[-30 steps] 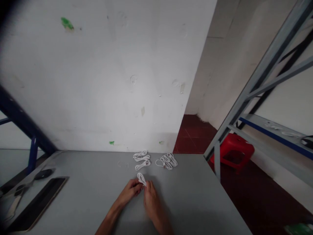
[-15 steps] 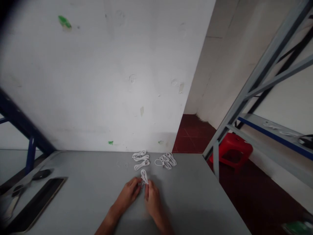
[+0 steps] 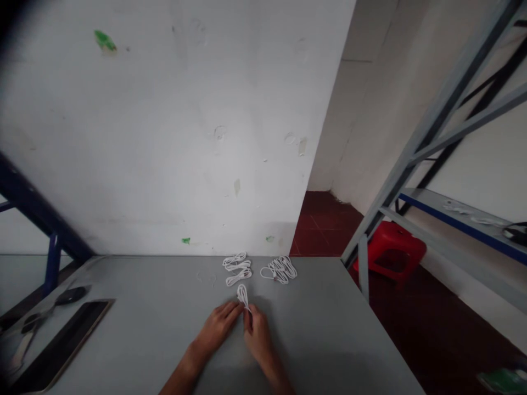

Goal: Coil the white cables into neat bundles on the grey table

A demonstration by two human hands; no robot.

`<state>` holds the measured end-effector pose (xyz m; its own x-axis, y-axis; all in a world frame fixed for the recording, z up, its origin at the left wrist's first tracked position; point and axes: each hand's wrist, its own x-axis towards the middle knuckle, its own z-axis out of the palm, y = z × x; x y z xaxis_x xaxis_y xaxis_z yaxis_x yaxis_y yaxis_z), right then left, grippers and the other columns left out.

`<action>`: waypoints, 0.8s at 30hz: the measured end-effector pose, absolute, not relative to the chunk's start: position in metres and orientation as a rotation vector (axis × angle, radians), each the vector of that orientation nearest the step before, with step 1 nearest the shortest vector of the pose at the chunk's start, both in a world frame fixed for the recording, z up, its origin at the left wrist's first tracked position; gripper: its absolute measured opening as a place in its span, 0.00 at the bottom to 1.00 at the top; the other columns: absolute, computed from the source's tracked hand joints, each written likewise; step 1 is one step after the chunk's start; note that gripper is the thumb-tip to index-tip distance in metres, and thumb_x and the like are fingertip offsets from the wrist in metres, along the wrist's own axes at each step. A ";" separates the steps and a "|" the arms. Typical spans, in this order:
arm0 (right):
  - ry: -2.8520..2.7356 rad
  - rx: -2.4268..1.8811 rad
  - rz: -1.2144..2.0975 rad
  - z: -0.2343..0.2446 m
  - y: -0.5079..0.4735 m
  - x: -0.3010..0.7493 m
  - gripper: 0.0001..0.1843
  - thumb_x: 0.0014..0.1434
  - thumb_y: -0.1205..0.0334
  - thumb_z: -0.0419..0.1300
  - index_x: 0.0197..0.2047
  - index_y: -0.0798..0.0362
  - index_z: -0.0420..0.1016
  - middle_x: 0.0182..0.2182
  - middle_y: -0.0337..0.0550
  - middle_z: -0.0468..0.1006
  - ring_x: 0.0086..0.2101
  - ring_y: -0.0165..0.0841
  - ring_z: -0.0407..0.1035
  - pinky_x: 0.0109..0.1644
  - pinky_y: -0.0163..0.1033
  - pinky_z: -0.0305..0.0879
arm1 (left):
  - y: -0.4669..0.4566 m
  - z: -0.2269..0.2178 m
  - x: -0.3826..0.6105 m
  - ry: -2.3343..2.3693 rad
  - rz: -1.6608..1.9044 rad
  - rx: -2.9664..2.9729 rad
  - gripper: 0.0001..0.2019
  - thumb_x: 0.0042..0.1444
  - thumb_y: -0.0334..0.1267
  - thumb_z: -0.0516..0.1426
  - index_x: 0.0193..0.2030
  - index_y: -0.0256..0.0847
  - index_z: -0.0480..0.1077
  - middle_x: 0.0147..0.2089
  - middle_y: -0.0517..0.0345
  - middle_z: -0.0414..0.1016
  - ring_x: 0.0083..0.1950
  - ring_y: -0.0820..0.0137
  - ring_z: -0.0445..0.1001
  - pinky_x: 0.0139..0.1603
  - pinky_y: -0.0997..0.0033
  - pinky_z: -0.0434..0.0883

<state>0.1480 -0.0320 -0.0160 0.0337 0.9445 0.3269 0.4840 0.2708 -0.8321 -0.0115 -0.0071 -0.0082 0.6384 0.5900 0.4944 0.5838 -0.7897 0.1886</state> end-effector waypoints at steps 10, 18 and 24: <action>-1.564 -1.355 0.840 -0.014 -0.027 0.154 0.27 0.66 0.41 0.46 0.26 0.51 0.69 0.18 0.34 0.65 0.21 0.31 0.59 0.26 0.34 0.52 | -0.009 0.000 -0.012 1.012 0.794 2.821 0.09 0.68 0.31 0.51 0.49 0.39 0.70 0.45 0.51 0.79 0.44 0.65 0.78 0.46 0.64 0.78; -1.580 -1.336 0.849 -0.011 -0.027 0.153 0.26 0.66 0.44 0.48 0.26 0.52 0.71 0.16 0.33 0.66 0.20 0.30 0.59 0.24 0.33 0.52 | -0.005 -0.019 -0.008 1.120 0.926 2.539 0.11 0.68 0.31 0.47 0.45 0.40 0.71 0.40 0.52 0.77 0.39 0.66 0.77 0.42 0.68 0.76; -1.578 -1.305 0.930 -0.008 -0.028 0.155 0.24 0.66 0.44 0.48 0.27 0.52 0.70 0.16 0.32 0.64 0.20 0.29 0.58 0.24 0.32 0.52 | -0.005 -0.015 -0.007 1.099 1.002 2.202 0.11 0.68 0.37 0.49 0.41 0.41 0.73 0.37 0.54 0.77 0.37 0.68 0.77 0.41 0.72 0.72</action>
<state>0.1555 -0.0284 -0.0082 -0.0797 0.9845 0.1561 0.3407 0.1741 -0.9239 -0.0073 -0.0046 -0.0148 0.4092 0.8218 0.3965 0.4703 -0.5624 0.6801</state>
